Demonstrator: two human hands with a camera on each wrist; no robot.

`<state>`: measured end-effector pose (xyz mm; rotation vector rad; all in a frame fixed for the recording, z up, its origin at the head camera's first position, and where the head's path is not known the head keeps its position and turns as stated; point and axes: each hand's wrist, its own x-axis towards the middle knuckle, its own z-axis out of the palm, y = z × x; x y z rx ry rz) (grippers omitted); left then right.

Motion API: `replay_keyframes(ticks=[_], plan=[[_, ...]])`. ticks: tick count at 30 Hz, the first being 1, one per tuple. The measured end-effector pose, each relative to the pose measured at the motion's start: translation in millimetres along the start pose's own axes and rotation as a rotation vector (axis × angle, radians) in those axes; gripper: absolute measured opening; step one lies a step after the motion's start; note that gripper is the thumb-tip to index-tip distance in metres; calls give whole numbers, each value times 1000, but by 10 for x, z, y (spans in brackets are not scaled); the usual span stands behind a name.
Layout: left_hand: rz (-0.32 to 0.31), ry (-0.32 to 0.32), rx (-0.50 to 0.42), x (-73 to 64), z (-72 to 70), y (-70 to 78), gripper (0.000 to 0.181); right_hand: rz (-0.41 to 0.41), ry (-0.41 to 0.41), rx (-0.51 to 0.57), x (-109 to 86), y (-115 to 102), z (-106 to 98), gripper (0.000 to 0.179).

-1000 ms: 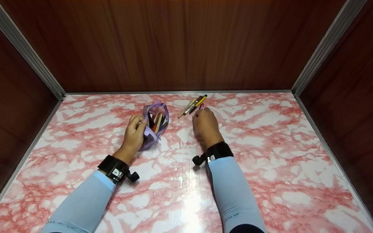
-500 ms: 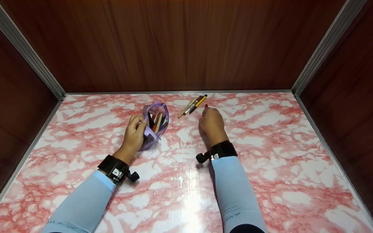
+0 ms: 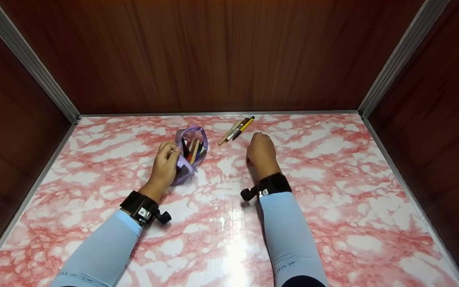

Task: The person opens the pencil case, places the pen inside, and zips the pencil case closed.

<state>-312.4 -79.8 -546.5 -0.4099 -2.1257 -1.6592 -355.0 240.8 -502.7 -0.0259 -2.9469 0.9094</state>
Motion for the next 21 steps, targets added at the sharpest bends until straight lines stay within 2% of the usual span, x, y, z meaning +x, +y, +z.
replay_keyframes(ticks=[3,8,12,15,21], plan=[[2,0,5,0,-3,-5,19,10,-3,-4,4,3,1,10],[3,-2,7,-3,-8,-10,19,53,-28,82,9,1,3,10],[3,-8,4,-6,-8,-8,19,51,-5,90,0,-6,-13,10],[16,-7,-1,-8,-7,-6,19,46,14,91,6,0,-29,21],[29,6,-19,-7,-3,-10,19,71,38,218,47,-12,-52,55]])
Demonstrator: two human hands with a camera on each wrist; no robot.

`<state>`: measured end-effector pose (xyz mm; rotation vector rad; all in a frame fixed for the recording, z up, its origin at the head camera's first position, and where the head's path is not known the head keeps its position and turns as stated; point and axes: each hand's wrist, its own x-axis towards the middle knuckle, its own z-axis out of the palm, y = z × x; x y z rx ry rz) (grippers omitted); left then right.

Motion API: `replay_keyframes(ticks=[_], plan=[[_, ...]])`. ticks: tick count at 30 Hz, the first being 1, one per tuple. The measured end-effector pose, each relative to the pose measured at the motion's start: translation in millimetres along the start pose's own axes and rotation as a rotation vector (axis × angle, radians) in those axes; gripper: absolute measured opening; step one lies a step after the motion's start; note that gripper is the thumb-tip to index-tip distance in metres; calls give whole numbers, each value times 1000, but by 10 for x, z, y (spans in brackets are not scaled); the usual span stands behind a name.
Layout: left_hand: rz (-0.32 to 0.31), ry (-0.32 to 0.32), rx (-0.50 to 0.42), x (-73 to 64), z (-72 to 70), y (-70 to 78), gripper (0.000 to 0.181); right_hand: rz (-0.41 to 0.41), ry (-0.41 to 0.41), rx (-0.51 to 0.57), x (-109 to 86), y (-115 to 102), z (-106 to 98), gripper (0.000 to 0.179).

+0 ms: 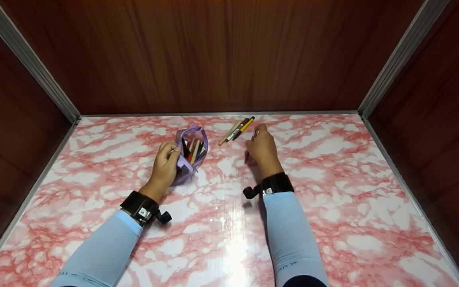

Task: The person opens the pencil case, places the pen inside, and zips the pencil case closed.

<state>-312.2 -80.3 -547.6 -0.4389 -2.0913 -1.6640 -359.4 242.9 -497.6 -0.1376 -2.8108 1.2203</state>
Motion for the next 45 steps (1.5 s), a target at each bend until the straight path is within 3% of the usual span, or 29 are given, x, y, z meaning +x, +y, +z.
replay_keyframes(ticks=[6,16,27,32,39,45], plan=[[9,8,-3,-2,-3,19,19,-35,31,163,37,-82,26,79],[-8,-10,23,8,-3,17,19,-14,-70,464,-20,-282,129,84],[3,-14,22,9,-12,4,19,-14,-96,711,-132,-462,355,83],[13,1,6,10,-9,-9,20,-6,-104,773,-188,-548,454,81],[7,11,1,23,-5,12,21,6,-142,777,-211,-628,580,88],[-9,0,4,19,-5,24,19,85,-176,828,-168,-668,713,89]])
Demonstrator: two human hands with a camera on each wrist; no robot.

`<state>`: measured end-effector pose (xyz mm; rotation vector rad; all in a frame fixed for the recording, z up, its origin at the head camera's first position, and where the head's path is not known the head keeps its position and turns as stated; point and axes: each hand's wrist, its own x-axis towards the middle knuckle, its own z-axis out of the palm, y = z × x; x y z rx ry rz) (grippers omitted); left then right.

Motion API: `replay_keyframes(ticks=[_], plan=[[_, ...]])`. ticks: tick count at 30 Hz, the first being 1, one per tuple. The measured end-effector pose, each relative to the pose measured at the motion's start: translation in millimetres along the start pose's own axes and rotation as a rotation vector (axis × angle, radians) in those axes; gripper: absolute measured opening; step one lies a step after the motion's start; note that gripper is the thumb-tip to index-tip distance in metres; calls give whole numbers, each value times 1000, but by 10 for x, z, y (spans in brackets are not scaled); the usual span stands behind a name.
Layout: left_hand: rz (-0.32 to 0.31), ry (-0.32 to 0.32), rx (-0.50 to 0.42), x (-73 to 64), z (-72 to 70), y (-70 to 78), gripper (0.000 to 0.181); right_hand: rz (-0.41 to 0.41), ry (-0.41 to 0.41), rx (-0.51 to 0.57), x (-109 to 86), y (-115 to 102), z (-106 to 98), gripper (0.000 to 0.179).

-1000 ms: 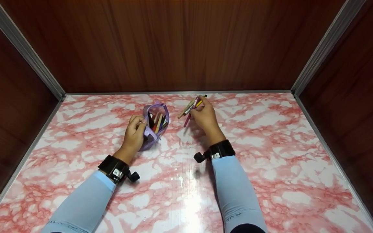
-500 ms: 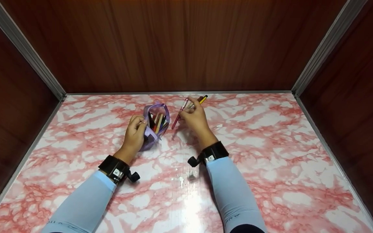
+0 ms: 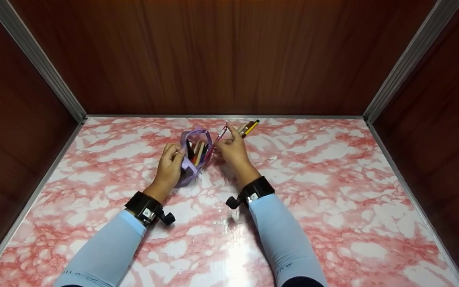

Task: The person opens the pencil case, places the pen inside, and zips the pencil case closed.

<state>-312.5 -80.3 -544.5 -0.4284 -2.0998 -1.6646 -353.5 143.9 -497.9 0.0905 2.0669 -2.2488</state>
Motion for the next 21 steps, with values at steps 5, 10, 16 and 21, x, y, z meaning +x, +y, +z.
replay_keyframes(ticks=[5,10,16,21], plan=[[4,0,-2,-4,29,-17,19,-18,31,33,13,44,141,86],[21,11,-13,-7,51,-15,19,-20,46,18,-45,91,297,85],[42,22,-5,-18,25,-27,19,-13,18,3,-115,145,395,77],[62,28,-14,-14,13,-112,22,-19,-29,-62,-162,162,460,49]])
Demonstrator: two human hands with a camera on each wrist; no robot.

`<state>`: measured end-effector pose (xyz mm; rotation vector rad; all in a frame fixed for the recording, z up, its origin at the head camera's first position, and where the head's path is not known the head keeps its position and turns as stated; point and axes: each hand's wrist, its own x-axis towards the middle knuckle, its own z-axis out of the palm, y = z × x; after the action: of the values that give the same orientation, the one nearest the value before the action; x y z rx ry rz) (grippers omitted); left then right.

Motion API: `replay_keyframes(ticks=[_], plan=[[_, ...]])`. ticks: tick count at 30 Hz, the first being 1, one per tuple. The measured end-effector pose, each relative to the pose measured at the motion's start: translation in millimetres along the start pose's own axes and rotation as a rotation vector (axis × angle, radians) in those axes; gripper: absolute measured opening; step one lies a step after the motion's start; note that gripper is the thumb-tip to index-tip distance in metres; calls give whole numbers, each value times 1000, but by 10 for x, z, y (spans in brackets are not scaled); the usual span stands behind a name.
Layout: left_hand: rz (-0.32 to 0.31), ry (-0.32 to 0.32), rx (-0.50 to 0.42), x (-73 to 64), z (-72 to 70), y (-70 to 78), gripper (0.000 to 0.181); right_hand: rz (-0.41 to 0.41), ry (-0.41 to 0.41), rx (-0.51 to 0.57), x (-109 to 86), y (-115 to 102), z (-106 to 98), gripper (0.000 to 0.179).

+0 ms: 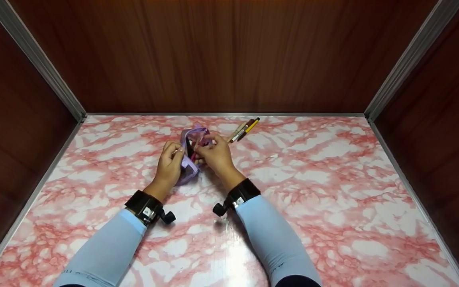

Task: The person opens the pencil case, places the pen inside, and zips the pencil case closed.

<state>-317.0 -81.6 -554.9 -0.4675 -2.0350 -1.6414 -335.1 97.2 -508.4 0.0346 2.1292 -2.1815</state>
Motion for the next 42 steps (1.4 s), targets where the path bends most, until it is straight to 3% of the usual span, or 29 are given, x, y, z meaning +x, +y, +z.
replay_keyframes(ticks=[7,13,22,32,42], plan=[[-53,-10,18,2,13,101,19,-74,-59,-106,-19,-49,-42,26],[-43,-10,11,10,28,103,17,-106,14,-229,50,-109,-279,16],[-37,-18,14,15,20,104,18,-261,165,-676,186,-83,-777,21],[-51,-16,10,-29,-25,69,18,-388,189,-976,234,36,-1059,37],[-48,-5,-3,-3,-11,81,16,-264,41,-1171,261,28,-1148,50]])
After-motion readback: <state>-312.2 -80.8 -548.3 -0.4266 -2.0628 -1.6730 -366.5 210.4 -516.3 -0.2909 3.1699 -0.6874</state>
